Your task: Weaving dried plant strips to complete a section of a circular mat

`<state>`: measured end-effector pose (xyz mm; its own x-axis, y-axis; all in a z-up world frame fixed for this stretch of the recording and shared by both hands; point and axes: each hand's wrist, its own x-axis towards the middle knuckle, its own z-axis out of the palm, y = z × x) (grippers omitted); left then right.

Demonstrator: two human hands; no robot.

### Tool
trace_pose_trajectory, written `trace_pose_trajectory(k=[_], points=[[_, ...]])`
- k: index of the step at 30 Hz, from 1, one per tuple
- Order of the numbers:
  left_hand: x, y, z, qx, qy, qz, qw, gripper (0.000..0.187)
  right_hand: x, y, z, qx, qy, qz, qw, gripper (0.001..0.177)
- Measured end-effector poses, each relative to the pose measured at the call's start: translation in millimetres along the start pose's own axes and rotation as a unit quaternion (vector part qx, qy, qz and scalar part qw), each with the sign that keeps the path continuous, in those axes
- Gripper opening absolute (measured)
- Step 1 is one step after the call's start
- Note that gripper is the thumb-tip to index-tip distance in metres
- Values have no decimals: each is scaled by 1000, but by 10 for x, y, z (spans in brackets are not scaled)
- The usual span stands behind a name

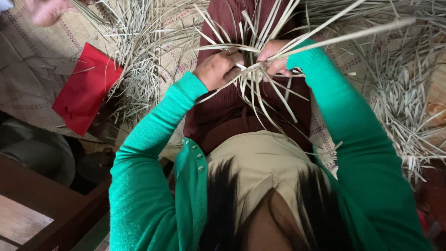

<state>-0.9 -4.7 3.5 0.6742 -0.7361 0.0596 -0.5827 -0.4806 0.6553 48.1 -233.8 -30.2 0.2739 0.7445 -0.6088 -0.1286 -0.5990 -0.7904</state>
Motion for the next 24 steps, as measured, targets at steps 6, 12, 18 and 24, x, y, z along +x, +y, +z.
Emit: trace_pose_trajectory(k=[6,12,18,24], points=[[-31,10,54,108,20,-23,994,22,-88,-266,106,-47,62,53,996,25],[-60,8,67,100,21,-7,995,23,-61,-288,131,-66,61,85,992,23],[-46,71,-16,-22,43,-4,999,18,-44,-166,87,-52,54,50,996,22],[-43,-20,99,76,19,-11,997,22,-4,-177,99,-96,49,41,993,26]])
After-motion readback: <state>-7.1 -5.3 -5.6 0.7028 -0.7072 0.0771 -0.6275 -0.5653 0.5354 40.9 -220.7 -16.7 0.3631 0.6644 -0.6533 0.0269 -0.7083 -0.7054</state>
